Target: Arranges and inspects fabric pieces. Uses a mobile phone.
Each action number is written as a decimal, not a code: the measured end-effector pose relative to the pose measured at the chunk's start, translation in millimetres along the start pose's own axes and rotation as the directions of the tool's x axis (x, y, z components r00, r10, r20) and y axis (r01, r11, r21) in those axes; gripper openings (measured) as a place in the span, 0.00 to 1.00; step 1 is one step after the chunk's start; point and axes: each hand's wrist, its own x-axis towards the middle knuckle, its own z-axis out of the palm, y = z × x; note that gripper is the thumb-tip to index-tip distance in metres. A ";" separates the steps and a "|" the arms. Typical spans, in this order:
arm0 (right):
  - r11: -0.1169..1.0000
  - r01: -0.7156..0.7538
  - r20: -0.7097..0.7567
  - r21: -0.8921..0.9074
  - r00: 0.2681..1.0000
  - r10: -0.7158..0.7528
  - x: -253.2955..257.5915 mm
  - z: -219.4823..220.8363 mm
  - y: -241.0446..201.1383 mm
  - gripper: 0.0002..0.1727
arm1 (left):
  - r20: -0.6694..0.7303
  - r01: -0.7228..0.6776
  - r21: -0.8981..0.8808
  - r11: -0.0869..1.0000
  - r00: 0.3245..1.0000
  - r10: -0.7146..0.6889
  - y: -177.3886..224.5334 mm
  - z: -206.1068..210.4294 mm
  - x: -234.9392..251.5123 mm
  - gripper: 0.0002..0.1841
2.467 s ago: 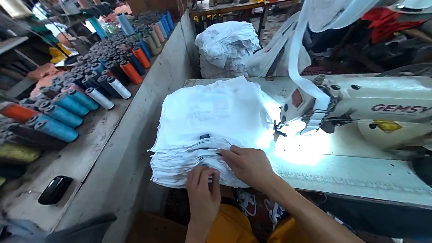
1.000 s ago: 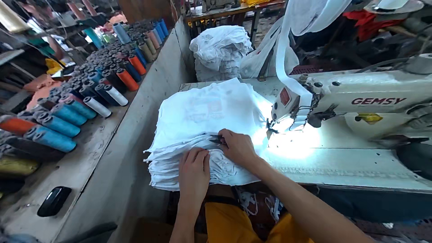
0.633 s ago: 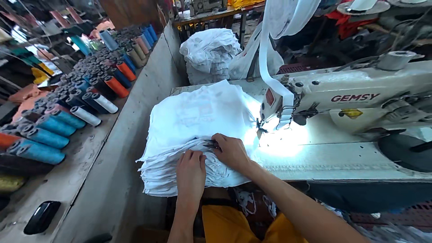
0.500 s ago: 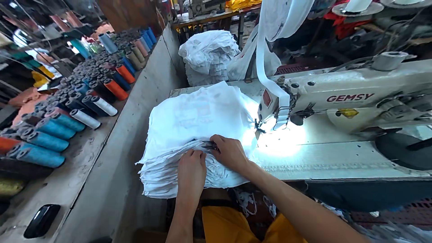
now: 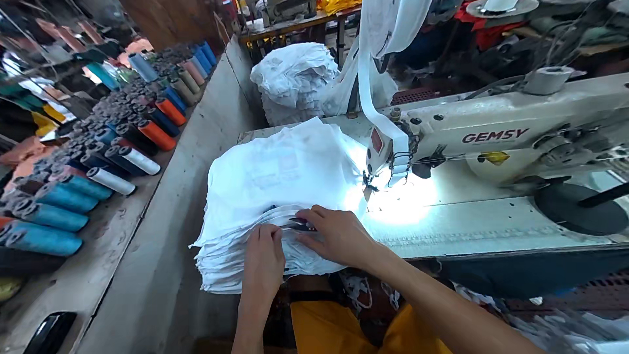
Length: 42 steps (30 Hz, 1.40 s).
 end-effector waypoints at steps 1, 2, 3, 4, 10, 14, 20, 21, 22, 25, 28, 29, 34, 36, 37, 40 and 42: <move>0.999 0.035 -0.020 -0.038 0.999 -0.036 -3.4 1.1 -4.0 0.25 | -0.033 -0.009 -0.023 1.000 0.999 0.008 -2.7 0.0 -4.3 0.13; 0.994 0.076 -0.065 -0.081 0.995 -0.081 -5.2 5.0 -7.6 0.22 | -0.074 -0.024 -0.034 0.999 0.997 0.021 -4.6 1.4 -7.6 0.12; 0.985 0.113 -0.115 -0.132 0.985 -0.128 -5.3 10.1 -11.0 0.19 | -0.108 -0.033 -0.036 0.999 0.994 0.029 -5.0 2.7 -10.1 0.12; 0.975 0.139 -0.150 -0.176 0.975 -0.167 -4.4 14.9 -14.5 0.16 | -0.130 -0.038 -0.032 0.999 0.991 0.033 -4.4 3.6 -12.2 0.11; 0.939 0.195 -0.227 -0.283 0.938 -0.263 0.3 35.0 -24.8 0.12 | -0.205 -0.065 0.067 0.996 0.976 0.078 -1.0 8.3 -17.7 0.11; 0.955 0.189 -0.302 -0.230 0.919 -0.254 -3.2 38.2 -19.0 0.14 | -0.202 -0.035 -0.017 0.999 0.979 0.031 -4.4 3.5 -26.0 0.12; 0.992 -0.130 0.153 -0.001 0.980 0.128 7.7 0.4 -18.8 0.22 | 0.059 -0.017 -0.181 0.983 0.998 0.028 -25.3 -18.0 -61.9 0.16; 0.988 -0.157 0.233 0.004 0.961 0.152 12.9 -2.8 -19.9 0.21 | -0.004 -0.038 -0.155 0.987 0.999 0.038 -25.5 -15.9 -61.0 0.16; 0.986 -0.166 0.256 0.009 0.953 0.158 16.8 -4.4 -21.3 0.19 | -0.073 -0.063 -0.124 0.990 0.996 0.054 -24.9 -13.9 -57.2 0.16; 0.995 -0.097 -0.003 -0.018 0.995 0.097 20.6 1.0 -19.6 0.15 | -0.213 -0.139 -0.059 0.988 0.969 0.124 -23.1 -4.5 -38.1 0.13; 0.989 -0.019 -0.331 -0.143 0.943 -0.029 27.3 25.7 -1.8 0.10 | -0.242 -0.154 0.011 0.988 0.958 0.152 -17.4 4.6 -24.9 0.12; 0.987 -0.012 -0.353 -0.158 0.934 -0.045 28.5 34.3 4.3 0.10 | -0.239 -0.150 0.022 0.988 0.959 0.151 -15.1 6.3 -22.0 0.12; 0.988 0.047 -0.392 -0.146 0.914 -0.101 23.8 51.8 18.0 0.09 | -0.099 -0.090 0.069 0.994 0.990 0.097 -1.4 5.0 -8.5 0.14; 0.991 0.049 -0.381 -0.120 0.920 -0.092 20.5 52.3 19.1 0.10 | 0.037 -0.034 0.098 0.995 0.999 0.030 5.3 1.7 -2.3 0.14; 0.995 0.042 -0.354 -0.096 0.932 -0.073 19.3 50.1 18.8 0.10 | 0.084 -0.011 0.111 0.994 0.996 0.002 8.2 0.6 1.3 0.13; 1.000 -0.020 -0.159 -0.006 0.987 0.019 11.1 32.2 11.7 0.15 | 0.092 -0.030 0.136 0.990 0.996 0.017 9.7 1.2 2.9 0.09; 0.998 -0.040 -0.056 0.044 0.998 0.043 0.6 19.8 8.3 0.19 | -0.004 -0.079 0.117 0.990 0.997 0.080 3.9 5.5 -3.2 0.09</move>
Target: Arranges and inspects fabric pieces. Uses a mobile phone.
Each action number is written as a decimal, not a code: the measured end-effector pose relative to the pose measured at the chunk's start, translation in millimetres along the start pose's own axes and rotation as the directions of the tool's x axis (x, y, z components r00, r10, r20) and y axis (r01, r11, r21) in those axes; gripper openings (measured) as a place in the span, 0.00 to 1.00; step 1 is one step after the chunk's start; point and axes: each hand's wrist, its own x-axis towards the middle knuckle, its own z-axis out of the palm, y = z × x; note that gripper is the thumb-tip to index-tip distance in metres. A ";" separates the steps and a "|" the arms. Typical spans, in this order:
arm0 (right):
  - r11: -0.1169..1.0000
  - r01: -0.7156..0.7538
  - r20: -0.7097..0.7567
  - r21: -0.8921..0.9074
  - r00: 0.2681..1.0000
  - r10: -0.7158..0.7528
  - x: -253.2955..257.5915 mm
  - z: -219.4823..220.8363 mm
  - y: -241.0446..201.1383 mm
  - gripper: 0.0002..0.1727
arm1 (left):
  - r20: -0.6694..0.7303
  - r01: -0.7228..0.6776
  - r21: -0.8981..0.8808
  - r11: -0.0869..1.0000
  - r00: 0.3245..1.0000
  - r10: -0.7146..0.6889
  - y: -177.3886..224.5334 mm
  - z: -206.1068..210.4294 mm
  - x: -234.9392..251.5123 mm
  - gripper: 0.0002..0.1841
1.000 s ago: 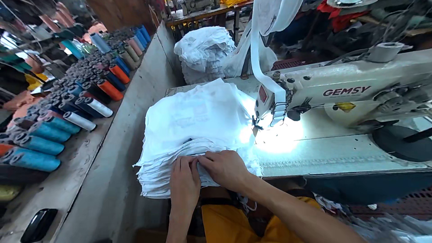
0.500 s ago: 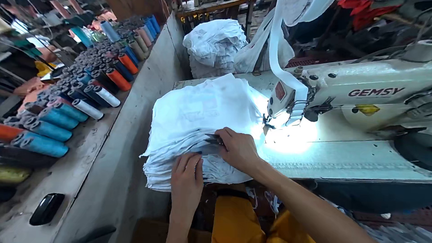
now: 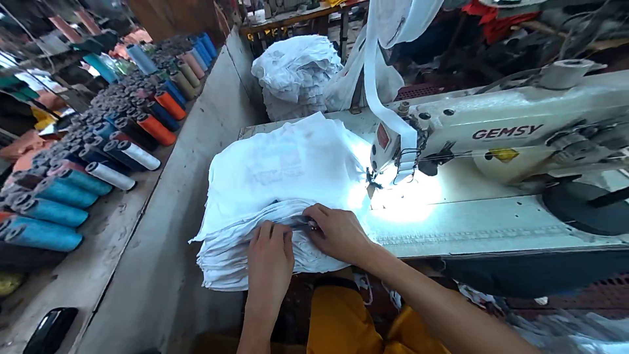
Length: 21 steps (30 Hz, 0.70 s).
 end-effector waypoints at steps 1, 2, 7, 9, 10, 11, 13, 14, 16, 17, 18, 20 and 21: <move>1.000 0.000 0.023 0.028 1.000 -0.001 -6.6 -4.7 -1.7 0.23 | -0.055 -0.019 -0.015 1.000 0.998 0.018 -2.7 2.1 -4.1 0.09; 0.999 0.010 0.024 0.046 1.000 -0.011 -13.5 -7.5 -3.5 0.27 | -0.098 -0.026 -0.031 0.999 0.995 0.023 -4.5 3.4 -8.1 0.09; 0.976 0.143 -0.108 -0.162 0.981 -0.162 -23.5 2.7 -13.9 0.19 | -0.207 -0.016 -0.069 0.997 0.978 0.001 -6.5 4.8 -18.3 0.11; 0.963 0.143 -0.096 -0.229 0.981 -0.168 -20.1 4.8 -20.9 0.17 | -0.221 -0.016 -0.064 0.998 0.975 0.002 -6.2 4.0 -17.6 0.11; 0.962 0.131 -0.077 -0.239 0.985 -0.153 -18.3 4.4 -23.5 0.17 | -0.221 -0.016 -0.056 0.998 0.975 0.003 -6.1 3.3 -16.2 0.11; 0.965 0.113 -0.050 -0.238 0.990 -0.128 -16.9 3.4 -25.7 0.18 | -0.211 -0.012 -0.047 0.999 0.978 0.002 -5.7 2.7 -14.4 0.11; 0.972 0.070 -0.001 -0.224 0.997 -0.072 -15.7 2.0 -29.1 0.18 | -0.160 -0.001 -0.032 0.999 0.987 -0.005 -5.6 3.8 -10.2 0.13; 0.975 0.049 0.016 -0.215 0.999 -0.046 -15.4 1.4 -30.4 0.18 | -0.137 0.002 -0.023 1.000 0.991 -0.005 -5.8 5.4 -7.9 0.13; 0.979 0.021 0.027 -0.205 0.999 -0.016 -14.3 1.8 -30.4 0.18 | -0.126 -0.007 -0.005 1.000 0.992 0.006 -5.7 8.8 -3.8 0.11; 0.981 0.015 0.025 -0.193 1.000 -0.010 -13.7 2.3 -29.8 0.18 | -0.133 -0.018 0.002 1.000 0.991 0.019 -5.5 10.2 -2.8 0.11; 0.984 0.012 0.022 -0.175 1.000 -0.008 -13.0 2.7 -29.6 0.18 | -0.143 -0.032 0.006 0.999 0.989 0.032 -5.5 11.2 -2.5 0.11; 0.989 0.013 0.024 -0.148 1.000 -0.009 -11.0 3.4 -30.4 0.19 | -0.170 -0.048 0.009 0.999 0.984 0.049 -5.2 12.1 -3.6 0.11; 0.991 0.020 0.022 -0.135 1.000 -0.017 -10.2 4.1 -30.6 0.19 | -0.183 -0.054 0.010 0.998 0.982 0.055 -4.9 12.5 -4.4 0.11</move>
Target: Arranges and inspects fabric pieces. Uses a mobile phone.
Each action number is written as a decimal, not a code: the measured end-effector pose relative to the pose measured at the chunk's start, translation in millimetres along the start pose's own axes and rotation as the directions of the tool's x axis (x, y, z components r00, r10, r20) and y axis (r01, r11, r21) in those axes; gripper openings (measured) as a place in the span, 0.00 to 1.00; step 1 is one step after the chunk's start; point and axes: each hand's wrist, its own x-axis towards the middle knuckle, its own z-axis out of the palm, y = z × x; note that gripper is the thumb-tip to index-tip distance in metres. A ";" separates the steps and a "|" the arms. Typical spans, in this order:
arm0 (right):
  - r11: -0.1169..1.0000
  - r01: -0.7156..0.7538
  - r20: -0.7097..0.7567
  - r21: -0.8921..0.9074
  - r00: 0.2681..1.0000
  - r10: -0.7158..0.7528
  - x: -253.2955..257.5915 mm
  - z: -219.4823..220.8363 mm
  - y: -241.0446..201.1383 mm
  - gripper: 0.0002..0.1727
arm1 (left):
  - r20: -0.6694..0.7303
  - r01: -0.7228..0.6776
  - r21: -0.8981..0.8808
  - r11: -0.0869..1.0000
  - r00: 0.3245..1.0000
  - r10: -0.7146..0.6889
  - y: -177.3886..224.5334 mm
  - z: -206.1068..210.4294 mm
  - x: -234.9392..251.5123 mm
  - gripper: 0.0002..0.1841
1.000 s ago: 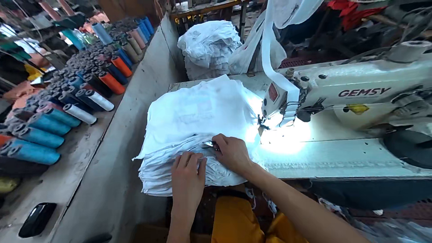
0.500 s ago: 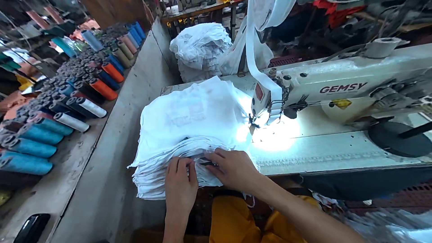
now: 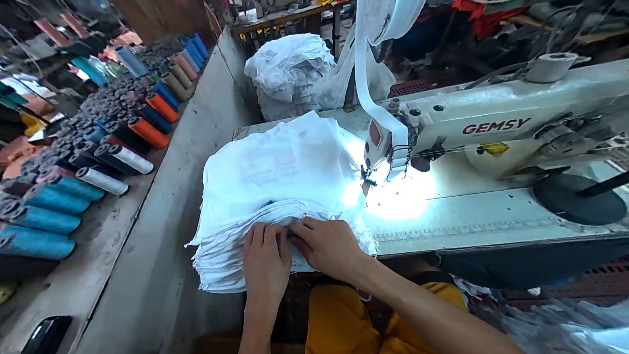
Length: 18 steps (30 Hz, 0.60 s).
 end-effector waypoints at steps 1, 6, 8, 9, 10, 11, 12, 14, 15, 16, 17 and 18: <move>1.000 0.012 -0.013 0.013 1.000 -0.012 0.4 1.7 0.5 0.19 | -0.011 -0.006 0.001 1.000 1.000 0.006 0.1 0.2 -1.1 0.12; 0.996 0.081 -0.094 0.033 0.993 -0.077 -1.7 10.6 8.9 0.19 | -0.033 -0.015 -0.042 0.999 0.999 0.013 -5.4 1.1 -9.8 0.13; 0.995 0.104 -0.119 0.005 0.988 -0.103 -2.8 13.0 9.4 0.19 | -0.044 -0.015 -0.054 0.998 0.999 0.013 -6.0 3.1 -13.4 0.14; 0.993 0.120 -0.142 -0.018 0.982 -0.122 -2.9 14.5 9.6 0.18 | -0.050 -0.017 -0.054 0.998 0.999 0.014 -5.9 3.6 -14.4 0.14; 0.990 0.136 -0.162 -0.040 0.977 -0.141 -2.8 15.7 10.0 0.18 | -0.057 -0.019 -0.052 0.998 0.998 0.016 -5.5 3.8 -14.8 0.13; 0.987 0.152 -0.177 -0.056 0.971 -0.159 -2.7 17.0 10.6 0.18 | -0.062 -0.023 -0.050 0.999 0.998 0.020 -4.9 3.9 -15.0 0.13; 0.983 0.169 -0.190 -0.066 0.965 -0.178 -2.7 18.4 11.5 0.17 | -0.066 -0.025 -0.045 0.999 0.998 0.022 -4.6 4.0 -15.2 0.13; 0.978 0.201 -0.207 -0.061 0.956 -0.209 -3.1 20.3 14.6 0.16 | -0.063 -0.026 -0.040 0.999 0.998 0.024 -4.5 4.2 -16.1 0.13; 0.977 0.207 -0.205 -0.054 0.955 -0.214 -4.0 20.3 16.1 0.16 | -0.057 -0.030 -0.039 0.999 0.998 0.027 -4.9 4.4 -17.0 0.13; 0.977 0.205 -0.199 -0.052 0.957 -0.211 -5.4 19.9 16.9 0.16 | -0.050 -0.032 -0.036 0.999 0.998 0.030 -5.3 4.1 -18.4 0.13; 0.978 0.200 -0.195 -0.055 0.959 -0.207 -6.9 19.5 17.0 0.17 | -0.041 -0.034 -0.032 0.999 0.999 0.032 -5.8 3.7 -19.7 0.13; 0.979 0.196 -0.196 -0.061 0.959 -0.205 -8.2 19.1 17.0 0.17 | -0.034 -0.036 -0.030 0.999 0.999 0.035 -6.1 3.4 -20.4 0.13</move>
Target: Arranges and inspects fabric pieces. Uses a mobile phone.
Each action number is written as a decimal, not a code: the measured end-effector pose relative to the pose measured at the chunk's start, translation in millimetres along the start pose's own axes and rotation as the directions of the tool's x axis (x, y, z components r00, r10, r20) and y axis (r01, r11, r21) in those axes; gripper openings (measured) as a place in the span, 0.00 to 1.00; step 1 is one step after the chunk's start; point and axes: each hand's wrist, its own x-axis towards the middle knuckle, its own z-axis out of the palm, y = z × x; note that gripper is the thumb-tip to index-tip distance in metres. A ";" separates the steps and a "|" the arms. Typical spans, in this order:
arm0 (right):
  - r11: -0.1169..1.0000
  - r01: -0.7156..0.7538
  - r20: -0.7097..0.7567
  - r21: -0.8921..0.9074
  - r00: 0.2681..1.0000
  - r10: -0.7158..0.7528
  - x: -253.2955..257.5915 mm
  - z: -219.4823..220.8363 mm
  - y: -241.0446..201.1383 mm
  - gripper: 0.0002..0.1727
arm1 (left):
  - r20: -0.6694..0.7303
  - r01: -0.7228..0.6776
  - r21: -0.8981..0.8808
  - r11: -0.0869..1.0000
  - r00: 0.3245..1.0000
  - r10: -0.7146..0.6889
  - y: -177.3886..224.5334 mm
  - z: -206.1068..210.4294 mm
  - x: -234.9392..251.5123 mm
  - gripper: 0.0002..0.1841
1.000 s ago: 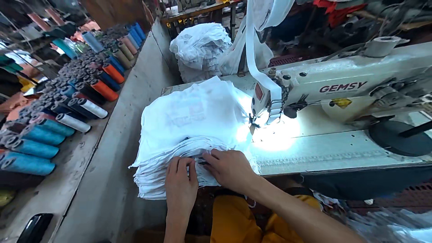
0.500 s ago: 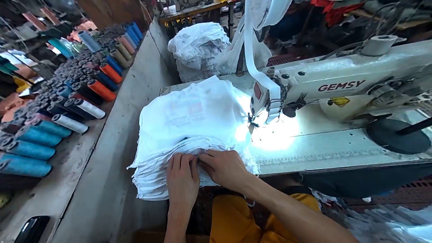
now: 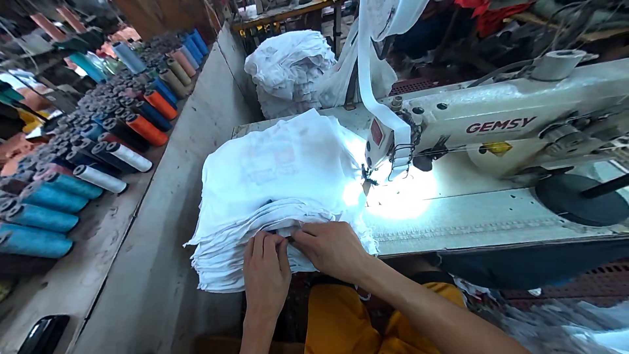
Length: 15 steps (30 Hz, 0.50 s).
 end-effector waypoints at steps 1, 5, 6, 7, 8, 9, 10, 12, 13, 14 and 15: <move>1.000 0.002 -0.012 -0.010 1.000 -0.003 -0.9 0.1 -0.1 0.17 | 0.002 0.000 -0.004 1.000 1.000 0.000 -0.4 0.0 -0.6 0.13; 0.998 0.066 -0.072 -0.013 0.995 -0.067 -1.0 4.4 1.1 0.14 | -0.019 0.004 -0.017 1.000 1.000 -0.004 -0.9 0.4 0.0 0.12; 0.997 0.081 -0.080 -0.005 0.994 -0.081 -1.4 5.3 2.1 0.14 | -0.021 0.009 -0.024 1.000 1.000 -0.009 -0.1 -0.3 0.1 0.12; 0.997 0.082 -0.080 0.000 0.993 -0.082 -2.5 5.3 2.6 0.14 | -0.014 0.014 -0.040 0.999 1.000 -0.014 0.6 -2.1 -0.6 0.12; 0.997 0.071 -0.071 -0.001 0.995 -0.071 -4.5 4.5 2.3 0.14 | 0.004 0.018 -0.063 0.998 1.000 -0.017 0.5 -5.1 -2.5 0.12; 0.999 0.050 -0.051 0.000 0.997 -0.050 -7.5 2.7 1.2 0.15 | 0.033 0.018 -0.093 0.996 0.999 -0.015 -0.6 -9.4 -5.5 0.13; 1.000 0.026 -0.020 0.011 0.999 -0.026 -11.4 0.2 0.0 0.17 | 0.074 0.017 -0.123 0.992 0.997 -0.008 -2.7 -14.4 -8.5 0.13; 0.999 0.005 0.055 0.038 0.998 -0.007 -20.9 -2.7 -2.5 0.18 | 0.157 0.022 -0.173 0.985 0.988 0.005 -8.0 -23.7 -12.4 0.16; 0.999 0.017 0.078 0.032 0.997 -0.020 -26.0 -2.0 -4.8 0.18 | 0.174 0.027 -0.170 0.985 0.985 0.003 -9.5 -26.6 -12.5 0.18; 0.999 0.033 0.076 0.014 0.997 -0.033 -30.4 0.2 -7.8 0.18 | 0.170 0.026 -0.144 0.989 0.986 -0.001 -9.9 -28.6 -10.4 0.19; 0.999 0.038 0.065 -0.012 0.997 -0.037 -33.7 2.6 -10.8 0.18 | 0.158 0.032 -0.108 0.994 0.987 -0.015 -9.4 -29.0 -6.7 0.18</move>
